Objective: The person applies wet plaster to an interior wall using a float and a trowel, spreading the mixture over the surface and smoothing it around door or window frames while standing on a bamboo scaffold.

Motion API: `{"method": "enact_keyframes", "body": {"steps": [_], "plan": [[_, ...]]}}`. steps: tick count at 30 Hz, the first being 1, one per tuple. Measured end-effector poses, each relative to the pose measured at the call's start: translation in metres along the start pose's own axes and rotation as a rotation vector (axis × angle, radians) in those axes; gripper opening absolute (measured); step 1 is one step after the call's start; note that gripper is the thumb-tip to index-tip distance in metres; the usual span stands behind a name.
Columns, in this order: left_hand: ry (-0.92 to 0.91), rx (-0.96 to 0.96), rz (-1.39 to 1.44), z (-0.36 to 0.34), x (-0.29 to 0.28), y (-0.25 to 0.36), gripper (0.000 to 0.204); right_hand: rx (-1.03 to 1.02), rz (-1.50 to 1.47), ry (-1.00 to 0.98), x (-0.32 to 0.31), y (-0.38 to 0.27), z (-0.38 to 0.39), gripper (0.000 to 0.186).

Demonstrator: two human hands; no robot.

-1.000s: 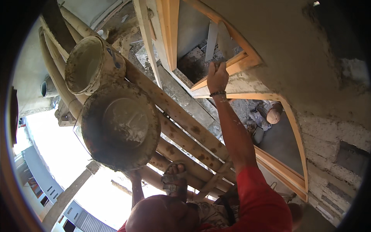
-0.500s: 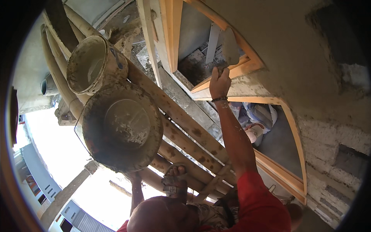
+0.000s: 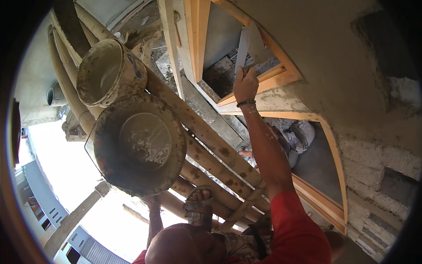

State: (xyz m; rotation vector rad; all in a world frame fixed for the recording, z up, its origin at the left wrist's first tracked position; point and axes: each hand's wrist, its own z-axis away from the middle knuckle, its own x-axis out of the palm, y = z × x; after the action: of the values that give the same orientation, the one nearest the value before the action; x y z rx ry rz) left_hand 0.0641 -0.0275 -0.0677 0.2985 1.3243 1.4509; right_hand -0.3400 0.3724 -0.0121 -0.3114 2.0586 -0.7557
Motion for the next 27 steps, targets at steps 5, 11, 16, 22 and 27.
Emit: {"method": "enact_keyframes", "body": {"steps": [5, 11, 16, 22, 27], "plan": [[0.06, 0.018, 0.018, 0.002, -0.002, -0.024, 0.097, -0.023, 0.028, -0.03, 0.03, -0.025, -0.016, 0.032], [0.085, 0.048, -0.153, 0.006, 0.01, -0.007, 0.094, 0.064, -0.016, -0.015, -0.009, 0.008, 0.009, 0.03], [0.007, 0.087, -0.052, 0.002, -0.01, -0.033, 0.091, -0.078, 0.146, -0.036, 0.041, -0.032, -0.029, 0.034], [0.082, 0.08, -0.038, 0.007, 0.006, -0.024, 0.088, 0.022, 0.093, 0.003, 0.003, 0.007, 0.013, 0.033], [0.032, 0.104, -0.176, 0.009, -0.003, -0.038, 0.084, -0.049, 0.183, -0.018, 0.028, 0.003, -0.002, 0.033]]}}
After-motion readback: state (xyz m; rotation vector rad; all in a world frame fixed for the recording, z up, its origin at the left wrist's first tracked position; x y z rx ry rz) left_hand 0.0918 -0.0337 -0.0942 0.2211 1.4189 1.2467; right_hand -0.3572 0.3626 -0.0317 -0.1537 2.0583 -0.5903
